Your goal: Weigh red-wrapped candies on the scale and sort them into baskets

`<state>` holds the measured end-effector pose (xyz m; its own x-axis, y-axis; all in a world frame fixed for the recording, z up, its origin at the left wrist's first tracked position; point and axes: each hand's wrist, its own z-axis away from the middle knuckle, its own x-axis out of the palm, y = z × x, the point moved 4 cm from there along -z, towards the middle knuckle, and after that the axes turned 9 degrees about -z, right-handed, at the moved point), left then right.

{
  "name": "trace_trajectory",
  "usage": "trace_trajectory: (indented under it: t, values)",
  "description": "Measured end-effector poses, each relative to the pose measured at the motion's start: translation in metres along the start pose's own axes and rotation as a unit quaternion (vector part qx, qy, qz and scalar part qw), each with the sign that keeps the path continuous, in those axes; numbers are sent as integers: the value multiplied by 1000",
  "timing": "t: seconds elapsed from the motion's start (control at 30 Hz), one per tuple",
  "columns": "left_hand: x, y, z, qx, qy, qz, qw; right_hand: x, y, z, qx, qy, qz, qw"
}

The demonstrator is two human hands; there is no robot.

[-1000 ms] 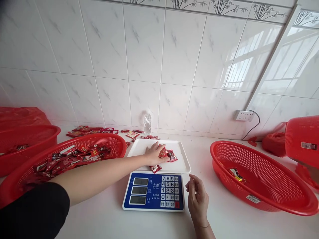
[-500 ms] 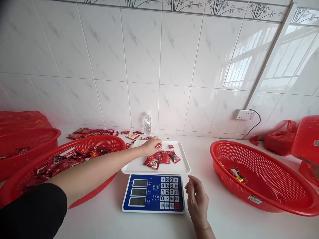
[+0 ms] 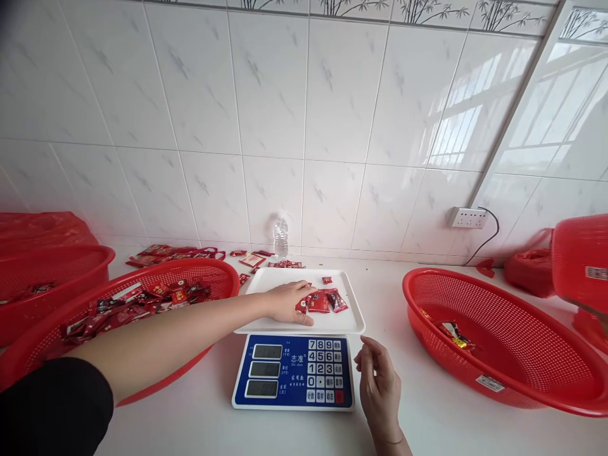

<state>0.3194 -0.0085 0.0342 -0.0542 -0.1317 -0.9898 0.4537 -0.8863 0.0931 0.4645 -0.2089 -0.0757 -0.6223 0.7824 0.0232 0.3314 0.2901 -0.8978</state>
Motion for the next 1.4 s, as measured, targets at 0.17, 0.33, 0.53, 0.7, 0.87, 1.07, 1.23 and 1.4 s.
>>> trace_trajectory:
  t: [0.17, 0.33, 0.53, 0.7, 0.87, 1.07, 1.23, 1.4]
  values:
    - [-5, 6, -5, -4, 60, -85, 995, 0, 1, -1, 1, 1, -1, 1000]
    - [-4, 1, -4, -43, 100, -46, 993, 1, 1, -1, 5, -2, -2, 1000]
    - [-7, -12, -11, -83, 133, 33, 987, 0, 2, -1, 4, 4, -2, 1000]
    - [-15, -17, -18, -92, 179, 74, 977, 0, 1, -1, 2, 1, -2, 1000]
    - [-19, -7, -29, -89, 205, 77, 972, 0, 1, -1, 0, 2, -10, 1000]
    - [-13, 20, -39, -59, 152, -2, 987, 1, -1, -1, -8, 0, -12, 1000]
    - [-3, 39, -54, -36, 58, -9, 998, 1, 1, -1, 4, -6, -14, 1000]
    - [2, 45, -71, -55, 29, -14, 998, 1, 2, -1, 18, -3, -17, 1000]
